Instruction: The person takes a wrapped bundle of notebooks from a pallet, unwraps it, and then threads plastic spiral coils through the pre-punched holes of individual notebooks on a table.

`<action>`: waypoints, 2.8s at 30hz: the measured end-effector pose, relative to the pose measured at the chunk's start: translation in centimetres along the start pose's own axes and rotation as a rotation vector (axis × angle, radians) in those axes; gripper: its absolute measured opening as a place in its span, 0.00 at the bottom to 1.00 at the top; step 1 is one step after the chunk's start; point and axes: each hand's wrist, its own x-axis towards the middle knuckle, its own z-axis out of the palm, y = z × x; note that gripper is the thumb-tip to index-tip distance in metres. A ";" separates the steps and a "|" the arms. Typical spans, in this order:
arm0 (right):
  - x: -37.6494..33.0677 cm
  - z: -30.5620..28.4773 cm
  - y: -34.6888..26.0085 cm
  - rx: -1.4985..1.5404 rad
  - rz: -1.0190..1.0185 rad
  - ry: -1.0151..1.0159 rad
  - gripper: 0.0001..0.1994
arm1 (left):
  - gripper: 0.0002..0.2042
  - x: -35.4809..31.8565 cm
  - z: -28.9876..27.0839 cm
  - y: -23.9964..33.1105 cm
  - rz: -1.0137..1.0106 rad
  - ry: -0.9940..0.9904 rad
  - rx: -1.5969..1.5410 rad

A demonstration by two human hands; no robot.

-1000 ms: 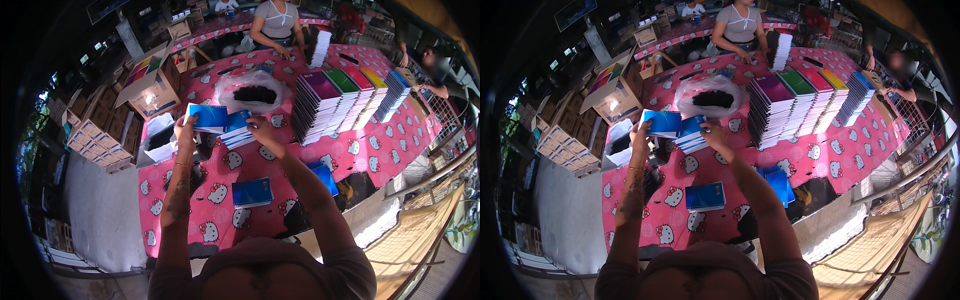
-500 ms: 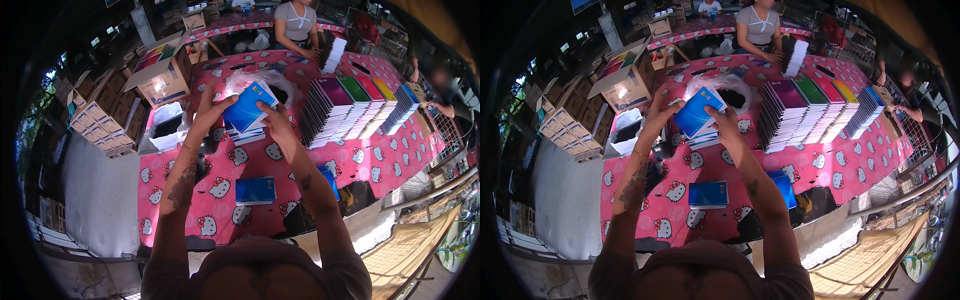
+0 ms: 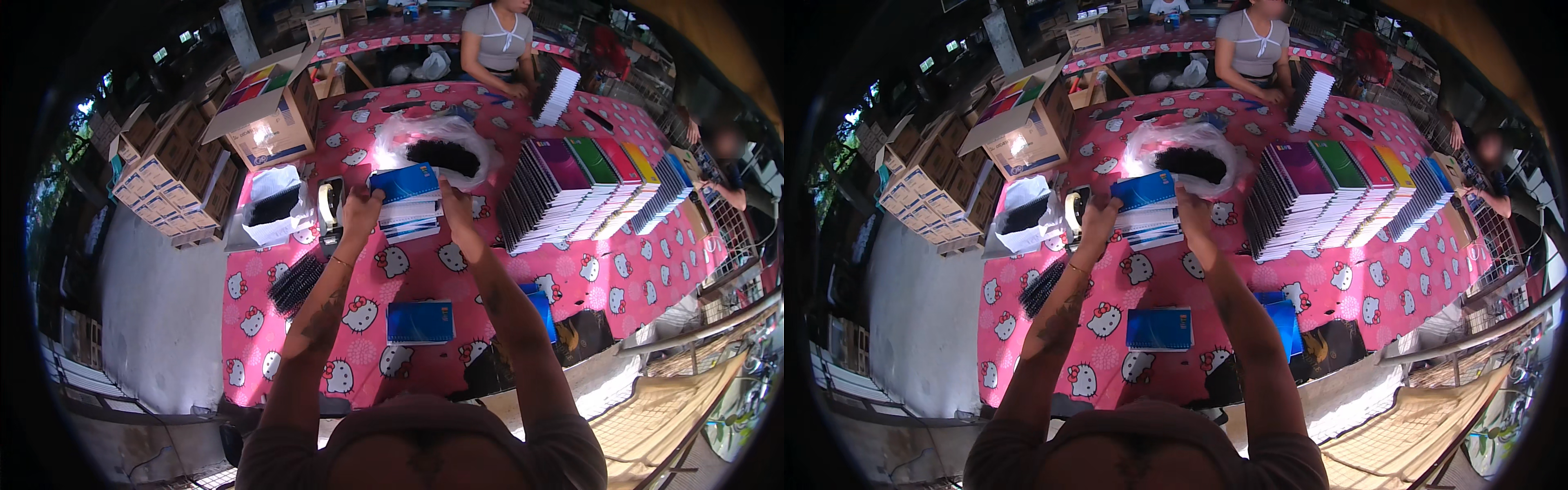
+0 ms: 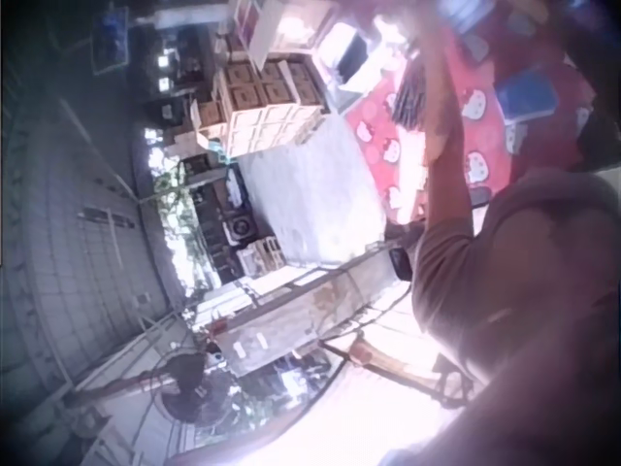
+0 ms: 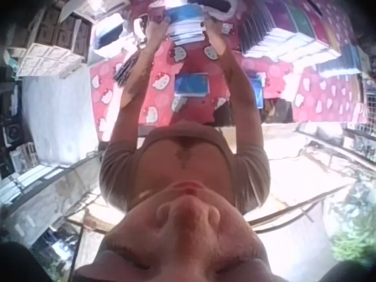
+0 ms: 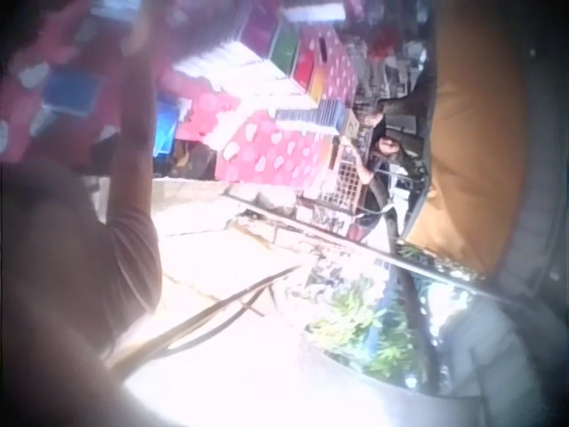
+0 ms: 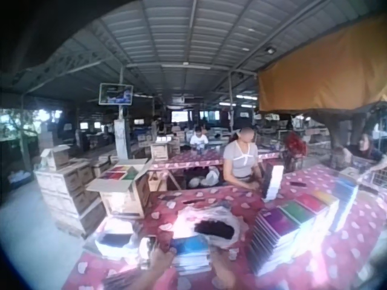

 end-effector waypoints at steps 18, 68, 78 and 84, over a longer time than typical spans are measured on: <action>-4.5 0.4 9.2 0.550 0.277 -0.259 0.26 | 0.26 -7.5 6.0 -11.1 -0.493 -0.499 -0.874; -26.2 -1.4 4.9 0.171 -0.324 -0.204 0.32 | 0.22 -23.2 -8.0 -0.7 0.475 -0.358 -0.129; -26.3 -0.2 3.7 0.242 -0.172 -0.259 0.15 | 0.19 -21.0 -8.9 -4.0 0.534 -0.157 -0.216; -26.1 -0.9 2.7 0.139 -0.075 -0.375 0.15 | 0.18 -16.5 -13.6 -17.6 0.426 -0.110 0.796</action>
